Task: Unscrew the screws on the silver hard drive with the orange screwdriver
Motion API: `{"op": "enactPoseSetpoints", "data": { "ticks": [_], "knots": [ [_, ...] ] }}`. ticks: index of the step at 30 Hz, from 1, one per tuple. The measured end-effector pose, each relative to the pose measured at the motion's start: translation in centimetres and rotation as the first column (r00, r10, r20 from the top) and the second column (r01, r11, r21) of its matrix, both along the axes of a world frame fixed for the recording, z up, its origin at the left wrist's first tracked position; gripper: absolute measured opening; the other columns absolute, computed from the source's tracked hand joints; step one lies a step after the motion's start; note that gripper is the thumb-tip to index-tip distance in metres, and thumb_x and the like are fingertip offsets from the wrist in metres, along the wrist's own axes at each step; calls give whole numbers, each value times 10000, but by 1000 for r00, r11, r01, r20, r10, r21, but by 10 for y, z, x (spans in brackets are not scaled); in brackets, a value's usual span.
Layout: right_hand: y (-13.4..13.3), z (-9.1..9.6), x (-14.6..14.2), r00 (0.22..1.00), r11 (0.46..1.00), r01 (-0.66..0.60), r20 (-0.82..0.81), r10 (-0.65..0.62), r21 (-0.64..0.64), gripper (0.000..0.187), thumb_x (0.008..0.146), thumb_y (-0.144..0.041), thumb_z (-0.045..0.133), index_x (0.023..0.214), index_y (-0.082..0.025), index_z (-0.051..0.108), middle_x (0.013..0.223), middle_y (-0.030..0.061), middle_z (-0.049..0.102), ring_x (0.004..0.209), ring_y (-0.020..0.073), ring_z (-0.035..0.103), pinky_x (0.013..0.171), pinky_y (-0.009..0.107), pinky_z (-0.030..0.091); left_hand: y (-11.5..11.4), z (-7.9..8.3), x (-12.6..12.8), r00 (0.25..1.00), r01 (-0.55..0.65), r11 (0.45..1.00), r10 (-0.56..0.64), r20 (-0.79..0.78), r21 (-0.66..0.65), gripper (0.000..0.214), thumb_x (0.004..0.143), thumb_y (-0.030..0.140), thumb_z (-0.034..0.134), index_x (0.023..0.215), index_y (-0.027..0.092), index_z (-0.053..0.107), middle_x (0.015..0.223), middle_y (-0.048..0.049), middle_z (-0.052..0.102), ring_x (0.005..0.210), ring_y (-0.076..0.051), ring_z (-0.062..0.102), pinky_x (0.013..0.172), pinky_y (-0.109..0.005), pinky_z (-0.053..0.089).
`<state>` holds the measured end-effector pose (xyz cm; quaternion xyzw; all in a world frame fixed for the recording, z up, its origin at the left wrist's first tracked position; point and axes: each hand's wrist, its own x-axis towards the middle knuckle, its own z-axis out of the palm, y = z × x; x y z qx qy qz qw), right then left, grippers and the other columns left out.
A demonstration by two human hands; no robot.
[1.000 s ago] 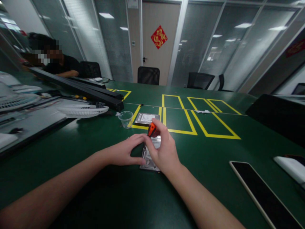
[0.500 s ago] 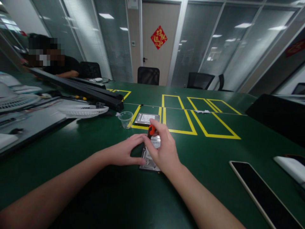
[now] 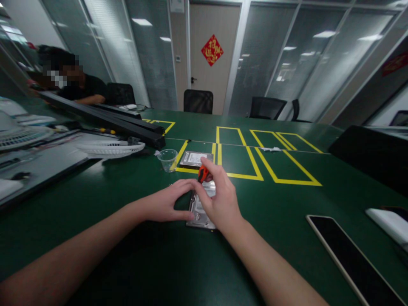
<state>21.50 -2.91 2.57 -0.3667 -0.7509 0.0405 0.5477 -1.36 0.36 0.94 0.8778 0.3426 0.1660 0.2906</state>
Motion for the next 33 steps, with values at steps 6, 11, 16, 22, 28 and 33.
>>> {"op": "enactPoseSetpoints", "data": {
  "ticks": [6,11,16,22,28,33],
  "knots": [
    [-1,2,-2,999,999,-38,-14,38,-9,661,1025,-175,685,1624,-364,479,1376,83,709,1081,241,750,947,459,674,0,-1,0,1000,-1,1000,1,-14,6,975,866,676,868,1660,263,482,1785,-164,373,1644,-428,356,1352,-638,319],
    [0,3,-1,1000,1000,-17,7,17,17,646,1010,-199,724,1597,-364,508,1308,72,718,1050,242,738,915,457,667,1,-1,0,1000,12,1000,-12,-2,22,921,886,661,858,1638,266,502,1768,-164,399,1635,-412,377,1345,-628,337],
    [1,0,0,999,1000,-5,-32,4,-8,588,1017,-206,715,1557,-361,538,1348,80,707,1109,256,746,962,479,658,1,-1,-1,1000,6,1000,-5,-24,17,933,883,656,862,1642,253,500,1784,-168,370,1647,-416,357,1349,-634,327],
    [-2,-3,-2,992,991,-75,-109,63,-107,656,1005,-213,682,1605,-330,445,1377,97,711,1126,266,771,1036,523,656,1,-1,0,1000,7,1000,-7,-18,21,974,871,684,861,1659,248,491,1786,-179,368,1650,-440,345,1345,-656,324],
    [0,1,0,1000,1000,7,-12,-7,4,597,995,-245,760,1538,-343,531,1302,78,716,1067,253,741,937,479,661,1,-1,-1,1000,2,1000,-2,-15,5,963,872,684,861,1659,275,485,1775,-159,389,1637,-425,369,1337,-638,345],
    [-1,3,-1,1000,1000,-19,-18,19,2,562,1022,-207,699,1546,-332,540,1311,83,690,1133,255,725,977,481,651,1,-2,-2,1000,10,1000,-10,-13,17,967,876,703,849,1660,273,482,1786,-165,369,1640,-424,365,1343,-634,336]
  ]
}}
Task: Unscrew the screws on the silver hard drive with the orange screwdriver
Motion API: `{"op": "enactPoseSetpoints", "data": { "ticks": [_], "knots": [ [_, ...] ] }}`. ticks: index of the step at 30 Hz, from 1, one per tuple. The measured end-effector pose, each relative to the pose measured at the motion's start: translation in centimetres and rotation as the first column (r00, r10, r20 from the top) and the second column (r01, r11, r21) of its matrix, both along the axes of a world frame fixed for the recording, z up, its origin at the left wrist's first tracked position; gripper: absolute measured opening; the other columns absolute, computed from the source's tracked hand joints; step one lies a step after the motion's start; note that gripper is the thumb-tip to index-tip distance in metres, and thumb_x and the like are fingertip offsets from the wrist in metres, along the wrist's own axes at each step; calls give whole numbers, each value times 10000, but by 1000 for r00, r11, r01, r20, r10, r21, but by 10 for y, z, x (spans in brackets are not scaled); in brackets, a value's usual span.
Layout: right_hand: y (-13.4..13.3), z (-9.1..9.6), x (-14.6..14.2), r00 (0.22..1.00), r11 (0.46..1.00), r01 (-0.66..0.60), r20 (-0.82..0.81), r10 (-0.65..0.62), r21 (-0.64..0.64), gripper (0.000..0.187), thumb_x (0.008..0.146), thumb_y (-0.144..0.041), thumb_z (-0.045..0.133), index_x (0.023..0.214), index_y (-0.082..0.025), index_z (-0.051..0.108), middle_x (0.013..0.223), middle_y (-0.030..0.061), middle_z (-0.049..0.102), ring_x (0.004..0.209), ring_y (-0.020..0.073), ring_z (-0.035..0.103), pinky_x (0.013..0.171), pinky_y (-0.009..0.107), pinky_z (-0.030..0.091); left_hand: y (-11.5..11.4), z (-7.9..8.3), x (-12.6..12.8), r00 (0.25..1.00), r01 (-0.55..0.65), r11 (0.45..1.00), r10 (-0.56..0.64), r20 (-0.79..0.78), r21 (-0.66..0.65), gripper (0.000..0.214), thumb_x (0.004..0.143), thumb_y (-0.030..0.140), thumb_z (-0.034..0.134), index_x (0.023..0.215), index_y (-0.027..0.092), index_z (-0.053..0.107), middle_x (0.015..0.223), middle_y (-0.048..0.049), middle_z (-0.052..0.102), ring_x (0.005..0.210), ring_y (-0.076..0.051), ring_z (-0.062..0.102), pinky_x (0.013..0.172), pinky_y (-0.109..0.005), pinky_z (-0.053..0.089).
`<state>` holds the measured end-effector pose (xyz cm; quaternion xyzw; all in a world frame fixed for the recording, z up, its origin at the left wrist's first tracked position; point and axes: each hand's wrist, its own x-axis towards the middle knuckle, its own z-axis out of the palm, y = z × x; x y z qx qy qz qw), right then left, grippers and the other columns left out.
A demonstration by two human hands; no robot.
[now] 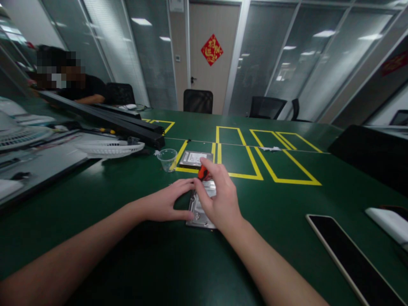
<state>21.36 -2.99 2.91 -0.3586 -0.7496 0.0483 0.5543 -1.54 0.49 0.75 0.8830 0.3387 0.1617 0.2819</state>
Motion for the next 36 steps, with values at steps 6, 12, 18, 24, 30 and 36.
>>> {"op": "enactPoseSetpoints", "data": {
  "ticks": [6,12,18,24,30,36],
  "knots": [
    [-2,0,0,999,999,-32,-19,32,-30,625,1017,-192,691,1592,-341,497,1385,94,692,1143,260,741,997,498,658,-1,2,0,1000,0,1000,0,12,-1,961,873,697,856,1652,264,495,1775,-172,388,1637,-439,367,1338,-653,338],
    [1,-4,2,999,999,33,-6,-33,-10,620,1006,-217,729,1574,-335,508,1409,100,705,1167,280,755,999,508,674,0,1,0,1000,0,1000,0,-9,1,957,884,705,840,1658,268,486,1787,-163,370,1648,-428,352,1342,-644,336],
    [0,-8,-2,993,993,-57,-110,46,-99,686,1019,-194,681,1630,-331,399,1430,109,711,1218,280,764,1077,536,649,0,-1,0,999,-7,1000,8,-40,4,1010,877,740,826,1686,263,454,1804,-173,336,1665,-438,317,1345,-652,321],
    [0,-3,0,1000,1000,4,-31,-5,-25,606,987,-227,752,1535,-331,516,1325,88,710,1071,262,749,967,511,669,0,-1,0,1000,3,1000,-3,2,14,969,884,690,849,1672,276,467,1777,-166,387,1638,-424,370,1337,-638,345],
    [0,-4,1,1000,1000,12,-16,-13,-7,608,1000,-212,734,1554,-347,523,1346,87,712,1121,271,755,979,504,672,0,-1,1,1000,-4,1000,4,1,0,952,872,682,863,1647,267,497,1781,-170,379,1642,-425,364,1342,-645,330],
    [-1,-5,0,999,999,-12,-31,10,-40,651,1004,-218,721,1596,-342,481,1396,100,709,1123,274,763,1002,521,673,0,-1,0,1000,-2,1000,2,25,-8,942,867,690,865,1641,288,509,1774,-161,397,1634,-434,376,1333,-648,344]
  ]
}}
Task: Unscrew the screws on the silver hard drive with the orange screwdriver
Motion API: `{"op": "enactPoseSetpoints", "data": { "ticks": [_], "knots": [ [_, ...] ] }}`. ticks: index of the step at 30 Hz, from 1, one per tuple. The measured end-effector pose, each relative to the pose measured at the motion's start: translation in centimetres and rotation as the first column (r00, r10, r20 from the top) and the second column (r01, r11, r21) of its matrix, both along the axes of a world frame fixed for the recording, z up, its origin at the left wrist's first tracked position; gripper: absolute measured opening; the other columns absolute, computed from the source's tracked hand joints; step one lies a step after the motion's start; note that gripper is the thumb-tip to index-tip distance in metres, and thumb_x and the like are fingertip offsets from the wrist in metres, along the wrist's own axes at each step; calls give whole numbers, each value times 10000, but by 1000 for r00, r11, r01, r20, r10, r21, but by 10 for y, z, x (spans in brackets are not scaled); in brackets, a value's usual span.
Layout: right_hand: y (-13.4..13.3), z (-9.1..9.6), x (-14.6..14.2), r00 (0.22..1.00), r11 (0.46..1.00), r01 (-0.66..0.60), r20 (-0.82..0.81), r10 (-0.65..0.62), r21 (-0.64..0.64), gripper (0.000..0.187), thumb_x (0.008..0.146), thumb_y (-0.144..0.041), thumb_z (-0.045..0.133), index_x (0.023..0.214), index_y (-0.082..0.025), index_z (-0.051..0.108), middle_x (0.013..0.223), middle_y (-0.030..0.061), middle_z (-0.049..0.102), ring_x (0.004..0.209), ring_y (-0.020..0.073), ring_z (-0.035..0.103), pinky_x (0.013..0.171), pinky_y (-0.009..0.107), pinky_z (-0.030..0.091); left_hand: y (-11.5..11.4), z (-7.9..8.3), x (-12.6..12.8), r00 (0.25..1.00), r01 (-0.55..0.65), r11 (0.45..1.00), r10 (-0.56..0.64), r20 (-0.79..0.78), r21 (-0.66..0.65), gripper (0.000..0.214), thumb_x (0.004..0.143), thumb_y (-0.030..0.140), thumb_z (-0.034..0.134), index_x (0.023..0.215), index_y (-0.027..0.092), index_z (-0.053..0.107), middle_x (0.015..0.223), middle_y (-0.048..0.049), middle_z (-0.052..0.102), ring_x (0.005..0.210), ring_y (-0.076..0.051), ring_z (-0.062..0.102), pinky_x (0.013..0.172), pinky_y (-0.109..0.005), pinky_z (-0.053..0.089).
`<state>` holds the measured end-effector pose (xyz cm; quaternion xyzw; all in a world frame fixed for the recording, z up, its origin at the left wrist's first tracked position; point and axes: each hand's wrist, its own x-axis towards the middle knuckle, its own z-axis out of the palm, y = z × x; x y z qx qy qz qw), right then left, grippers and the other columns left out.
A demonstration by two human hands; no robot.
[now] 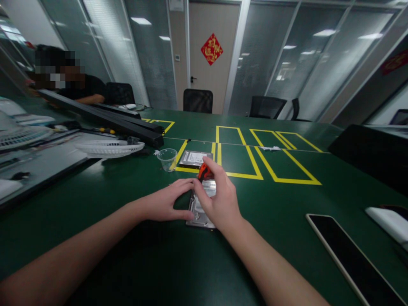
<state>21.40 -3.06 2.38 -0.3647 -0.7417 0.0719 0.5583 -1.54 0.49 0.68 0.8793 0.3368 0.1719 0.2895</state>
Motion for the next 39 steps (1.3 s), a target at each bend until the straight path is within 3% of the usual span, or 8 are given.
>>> {"op": "enactPoseSetpoints", "data": {
  "ticks": [4,10,17,24,30,36,39],
  "knots": [
    [1,2,1,998,998,41,43,-43,50,598,996,-223,747,1542,-356,543,1322,81,718,1024,249,740,902,480,678,-1,2,0,1000,16,1000,-16,3,13,918,881,666,864,1634,271,517,1757,-163,422,1625,-421,391,1339,-638,340],
    [-2,0,-1,999,997,-48,-23,47,-56,665,1027,-203,660,1630,-340,418,1410,103,707,1192,273,757,1060,531,651,-1,3,1,1000,-11,1000,10,-22,-18,990,857,692,870,1666,269,486,1790,-170,367,1650,-444,350,1346,-658,322],
    [1,0,0,998,998,41,36,-43,56,628,980,-223,766,1543,-365,527,1314,70,714,1015,246,737,901,476,679,0,1,1,1000,7,1000,-6,-11,8,959,883,677,856,1663,271,474,1766,-173,402,1627,-418,389,1338,-636,345],
    [-1,-1,0,998,997,-62,-33,60,-55,666,1016,-198,677,1620,-341,436,1383,93,712,1128,268,771,1030,518,660,-1,2,0,1000,0,1000,0,-27,-2,990,874,705,850,1681,283,461,1794,-164,359,1653,-443,338,1344,-657,326],
    [0,2,1,999,999,26,21,-27,33,618,984,-231,771,1541,-355,532,1325,84,715,1058,261,747,938,498,668,-1,3,1,1000,11,1000,-11,-7,8,943,881,669,861,1655,280,490,1757,-159,418,1621,-418,396,1339,-629,347],
    [-1,1,-1,999,999,-36,-13,35,-20,647,1019,-187,680,1609,-339,461,1407,99,703,1173,260,761,1025,495,657,1,0,0,1000,-1,1000,1,-28,4,960,875,700,853,1662,287,489,1792,-151,365,1643,-437,355,1342,-644,335],
    [-1,2,-1,1000,1000,-18,3,18,-3,654,1008,-193,702,1602,-342,475,1338,85,727,1094,247,766,967,476,665,1,-1,0,1000,14,1000,-13,-9,27,956,882,670,863,1666,281,480,1775,-162,391,1632,-434,374,1340,-644,336]
  ]
}}
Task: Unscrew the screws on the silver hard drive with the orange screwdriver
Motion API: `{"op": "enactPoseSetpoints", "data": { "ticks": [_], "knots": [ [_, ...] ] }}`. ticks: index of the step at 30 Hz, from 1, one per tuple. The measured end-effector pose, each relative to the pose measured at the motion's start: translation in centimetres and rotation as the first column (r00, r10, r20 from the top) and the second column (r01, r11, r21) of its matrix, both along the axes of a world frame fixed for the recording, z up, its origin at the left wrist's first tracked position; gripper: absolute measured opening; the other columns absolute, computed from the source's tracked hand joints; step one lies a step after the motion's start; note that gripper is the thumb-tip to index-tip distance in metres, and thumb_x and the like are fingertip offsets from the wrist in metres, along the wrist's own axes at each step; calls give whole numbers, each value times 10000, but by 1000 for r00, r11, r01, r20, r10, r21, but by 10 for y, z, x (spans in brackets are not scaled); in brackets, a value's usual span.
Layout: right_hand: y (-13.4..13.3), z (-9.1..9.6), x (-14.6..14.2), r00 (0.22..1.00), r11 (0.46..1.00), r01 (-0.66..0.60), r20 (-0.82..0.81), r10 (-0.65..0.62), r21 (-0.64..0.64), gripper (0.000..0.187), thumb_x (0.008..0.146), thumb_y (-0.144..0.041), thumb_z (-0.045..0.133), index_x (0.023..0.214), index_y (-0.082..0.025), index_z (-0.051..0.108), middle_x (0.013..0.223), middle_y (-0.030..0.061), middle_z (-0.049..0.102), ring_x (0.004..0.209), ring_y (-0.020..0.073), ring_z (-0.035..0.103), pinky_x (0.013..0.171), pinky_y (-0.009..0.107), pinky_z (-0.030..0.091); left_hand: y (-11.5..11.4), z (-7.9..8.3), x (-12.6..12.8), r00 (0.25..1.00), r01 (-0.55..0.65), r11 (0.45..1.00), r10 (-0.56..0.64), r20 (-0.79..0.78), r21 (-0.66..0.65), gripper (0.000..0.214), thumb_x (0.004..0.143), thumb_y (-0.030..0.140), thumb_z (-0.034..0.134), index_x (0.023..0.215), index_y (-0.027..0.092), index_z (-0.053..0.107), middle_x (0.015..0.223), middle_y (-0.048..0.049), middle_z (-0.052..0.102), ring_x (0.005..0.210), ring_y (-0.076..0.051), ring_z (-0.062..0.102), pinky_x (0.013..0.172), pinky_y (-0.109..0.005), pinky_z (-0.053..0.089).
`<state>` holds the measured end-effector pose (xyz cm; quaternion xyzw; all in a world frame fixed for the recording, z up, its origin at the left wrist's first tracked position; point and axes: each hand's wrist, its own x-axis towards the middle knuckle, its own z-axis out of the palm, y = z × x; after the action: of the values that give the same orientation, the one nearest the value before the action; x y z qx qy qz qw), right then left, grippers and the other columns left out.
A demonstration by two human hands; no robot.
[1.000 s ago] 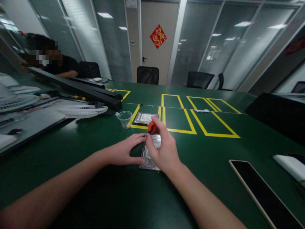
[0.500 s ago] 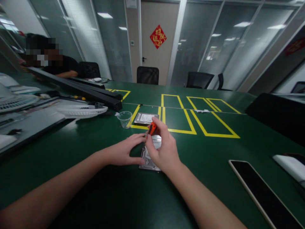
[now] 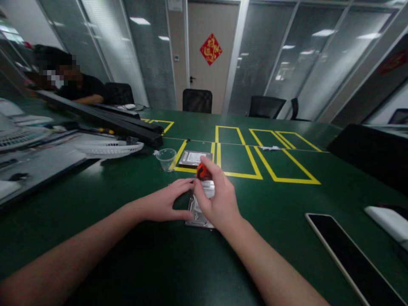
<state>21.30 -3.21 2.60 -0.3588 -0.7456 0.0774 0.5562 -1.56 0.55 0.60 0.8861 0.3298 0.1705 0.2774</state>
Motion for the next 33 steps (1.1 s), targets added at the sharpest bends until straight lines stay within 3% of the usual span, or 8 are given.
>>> {"op": "enactPoseSetpoints", "data": {
  "ticks": [4,21,25,27,30,33],
  "knots": [
    [2,0,1,999,999,41,24,-41,34,661,989,-204,754,1583,-356,506,1244,60,728,972,221,744,897,449,666,-1,0,0,1000,6,1000,-6,4,7,940,893,648,864,1660,260,484,1753,-167,421,1622,-412,393,1348,-617,335],
    [2,-3,-1,998,996,44,40,-47,74,676,994,-182,739,1600,-341,485,1296,74,733,1001,225,765,889,428,681,0,-1,0,1000,4,1000,-4,21,-7,936,883,644,876,1656,286,489,1758,-165,412,1624,-418,388,1336,-632,340],
    [3,-3,-1,998,993,61,14,-63,99,682,991,-179,740,1601,-350,488,1324,75,726,1030,234,761,904,441,687,1,5,-4,1000,-2,1000,3,22,-9,957,849,612,912,1636,264,495,1747,-183,423,1617,-423,393,1315,-635,360],
    [2,-2,-1,997,992,71,-9,-71,102,686,993,-174,735,1606,-353,484,1359,79,715,1068,240,754,925,449,685,2,13,-8,999,-42,999,41,35,12,841,879,573,888,1572,246,541,1650,-181,534,1516,-393,508,1253,-587,438],
    [2,-2,-1,995,990,90,-38,-87,107,677,1001,-169,723,1605,-361,485,1340,68,715,1067,235,744,929,447,680,4,27,-14,989,-139,988,142,-40,62,334,996,403,710,1262,202,689,1275,-123,714,1117,-288,685,994,-446,564],
    [3,-2,-1,993,987,108,-57,-101,120,671,1007,-171,716,1605,-367,485,1279,54,718,1042,227,737,920,443,674,6,36,-18,972,-170,985,168,-167,1,146,971,296,649,1062,192,695,958,-46,697,810,-211,634,729,-332,504]
  ]
}}
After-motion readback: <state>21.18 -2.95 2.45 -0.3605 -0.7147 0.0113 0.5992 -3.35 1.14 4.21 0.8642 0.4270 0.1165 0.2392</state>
